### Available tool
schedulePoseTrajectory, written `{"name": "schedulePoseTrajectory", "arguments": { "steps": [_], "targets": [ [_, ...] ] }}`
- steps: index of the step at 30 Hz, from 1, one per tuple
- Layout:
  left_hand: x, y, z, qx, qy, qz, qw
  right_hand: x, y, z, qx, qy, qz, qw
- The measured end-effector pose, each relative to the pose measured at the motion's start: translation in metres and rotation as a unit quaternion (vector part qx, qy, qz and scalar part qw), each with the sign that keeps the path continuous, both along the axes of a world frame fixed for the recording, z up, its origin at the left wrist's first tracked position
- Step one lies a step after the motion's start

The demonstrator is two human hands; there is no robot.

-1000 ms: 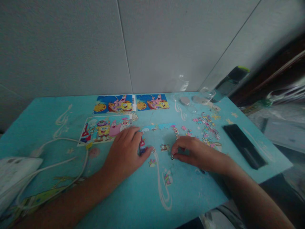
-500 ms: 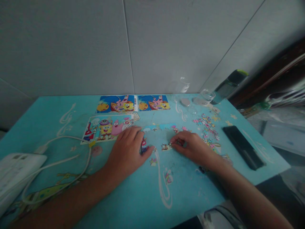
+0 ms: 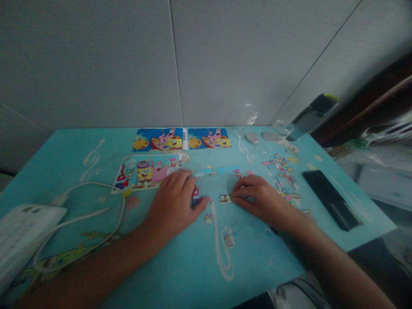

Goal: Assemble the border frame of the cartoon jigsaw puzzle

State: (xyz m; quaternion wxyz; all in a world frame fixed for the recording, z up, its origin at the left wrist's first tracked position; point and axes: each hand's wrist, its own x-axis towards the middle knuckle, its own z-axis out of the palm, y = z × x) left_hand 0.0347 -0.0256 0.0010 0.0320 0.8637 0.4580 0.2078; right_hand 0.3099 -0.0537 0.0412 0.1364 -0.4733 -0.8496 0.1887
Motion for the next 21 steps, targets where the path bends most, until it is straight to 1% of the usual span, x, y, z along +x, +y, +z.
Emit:
{"name": "schedulePoseTrajectory", "arguments": {
  "steps": [4, 8, 10, 14, 21],
  "targets": [
    [0.0, 0.0, 0.0, -0.002, 0.005, 0.001, 1.0, -0.001, 0.0, 0.001, 0.011, -0.016, 0.017, 1.0],
    [0.0, 0.0, 0.0, 0.002, 0.001, 0.0, 1.0, -0.005, -0.001, 0.004, 0.018, -0.005, 0.028, 0.999],
    [0.0, 0.0, 0.0, 0.003, 0.002, -0.002, 1.0, -0.007, -0.001, 0.003, 0.023, 0.002, 0.022, 0.999],
    [0.0, 0.0, 0.0, 0.006, 0.0, -0.001, 1.0, -0.013, -0.002, -0.005, 0.031, 0.007, 0.007, 0.999],
    [0.0, -0.001, 0.0, 0.006, -0.005, 0.0, 1.0, -0.025, 0.001, -0.019, 0.033, 0.039, 0.024, 0.998]
  ]
}}
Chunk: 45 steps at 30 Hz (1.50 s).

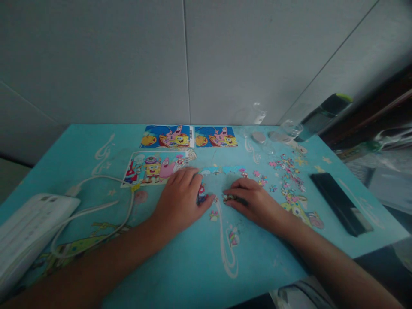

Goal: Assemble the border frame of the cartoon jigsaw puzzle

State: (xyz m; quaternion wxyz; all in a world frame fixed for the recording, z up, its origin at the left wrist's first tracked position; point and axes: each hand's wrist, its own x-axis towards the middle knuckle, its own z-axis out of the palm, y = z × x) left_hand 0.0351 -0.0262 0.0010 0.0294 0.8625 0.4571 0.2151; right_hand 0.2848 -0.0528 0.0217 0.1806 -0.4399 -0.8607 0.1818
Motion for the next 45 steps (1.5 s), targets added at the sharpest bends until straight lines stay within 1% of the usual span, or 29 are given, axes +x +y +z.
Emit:
{"name": "schedulePoseTrajectory", "arguments": {
  "steps": [6, 13, 18, 23, 25, 30, 34, 40, 45],
  "targets": [
    [0.0, 0.001, -0.001, -0.002, -0.007, 0.001, 1.0, -0.003, 0.002, -0.003, -0.004, 0.026, -0.01, 1.0],
    [0.001, 0.0, -0.001, 0.002, -0.002, -0.001, 1.0, -0.012, 0.001, -0.005, 0.005, 0.009, -0.012, 1.0],
    [0.001, 0.0, -0.002, 0.001, 0.001, 0.002, 1.0, -0.015, 0.001, -0.006, -0.001, 0.02, 0.007, 1.0],
    [0.001, 0.001, -0.002, 0.002, -0.003, -0.003, 1.0, -0.014, 0.004, -0.005, 0.015, 0.039, 0.038, 0.998],
    [0.001, 0.001, -0.002, 0.001, -0.007, -0.003, 1.0, -0.014, 0.004, -0.003, 0.024, 0.025, 0.051, 0.998],
    [0.0, -0.001, 0.0, -0.009, -0.02, 0.0, 1.0, -0.012, -0.003, 0.006, 0.053, -0.056, 0.068, 0.995],
    [0.0, -0.001, 0.001, -0.01, -0.024, 0.001, 1.0, -0.011, -0.007, 0.009, 0.085, -0.083, 0.08, 0.99],
    [-0.001, -0.001, 0.005, -0.024, -0.012, 0.0, 1.0, -0.012, -0.005, 0.009, 0.085, -0.085, 0.082, 0.989],
    [-0.001, 0.0, 0.005, -0.029, -0.011, 0.003, 1.0, -0.012, -0.004, 0.012, 0.09, -0.061, 0.084, 0.99]
  ]
}}
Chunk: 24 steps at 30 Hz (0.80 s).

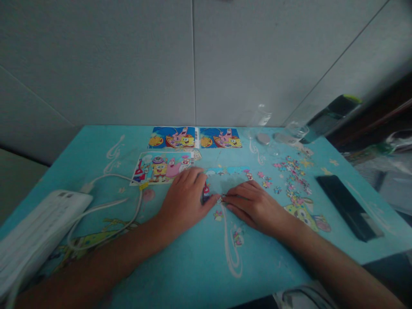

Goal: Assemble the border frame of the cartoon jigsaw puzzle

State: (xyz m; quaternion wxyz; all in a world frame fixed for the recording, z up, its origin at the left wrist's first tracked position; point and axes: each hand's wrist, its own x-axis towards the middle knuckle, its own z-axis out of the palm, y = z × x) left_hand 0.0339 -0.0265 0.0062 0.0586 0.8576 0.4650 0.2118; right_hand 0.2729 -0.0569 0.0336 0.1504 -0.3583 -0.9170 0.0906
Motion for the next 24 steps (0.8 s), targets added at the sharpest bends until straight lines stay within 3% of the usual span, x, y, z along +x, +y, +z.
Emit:
{"name": "schedulePoseTrajectory", "arguments": {
  "steps": [11, 24],
  "targets": [
    [-0.002, 0.0, 0.002, -0.01, -0.008, -0.012, 1.0, 0.006, -0.006, -0.001, 0.009, 0.008, -0.013, 1.0],
    [-0.003, 0.003, -0.008, 0.0, 0.012, -0.014, 1.0, -0.02, -0.03, -0.002, 0.012, -0.018, -0.011, 1.0]
  ]
}}
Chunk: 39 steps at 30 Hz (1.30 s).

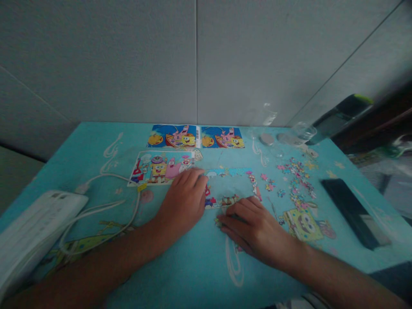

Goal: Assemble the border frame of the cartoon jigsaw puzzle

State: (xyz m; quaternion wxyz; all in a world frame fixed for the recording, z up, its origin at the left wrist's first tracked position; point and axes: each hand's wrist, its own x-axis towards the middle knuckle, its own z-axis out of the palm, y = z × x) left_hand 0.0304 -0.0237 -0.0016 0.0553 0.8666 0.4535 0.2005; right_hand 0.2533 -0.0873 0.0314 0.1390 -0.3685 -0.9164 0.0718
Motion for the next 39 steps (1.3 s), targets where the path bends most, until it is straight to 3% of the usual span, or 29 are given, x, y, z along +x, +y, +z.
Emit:
{"name": "schedulePoseTrajectory", "arguments": {
  "steps": [13, 21, 29, 39],
  "targets": [
    [0.003, -0.003, 0.004, 0.015, -0.014, 0.007, 1.0, 0.027, 0.016, 0.004, 0.002, 0.055, -0.067, 0.996],
    [0.002, -0.003, 0.004, 0.013, -0.016, 0.006, 1.0, 0.021, 0.014, 0.003, -0.011, 0.03, -0.044, 0.999],
    [0.002, -0.004, 0.004, 0.008, -0.01, 0.01, 1.0, 0.005, 0.002, -0.003, -0.137, 0.031, -0.016, 0.99],
    [0.002, -0.002, 0.006, 0.008, -0.004, 0.008, 1.0, 0.01, 0.008, 0.006, -0.171, 0.04, -0.045, 0.983]
  ]
}}
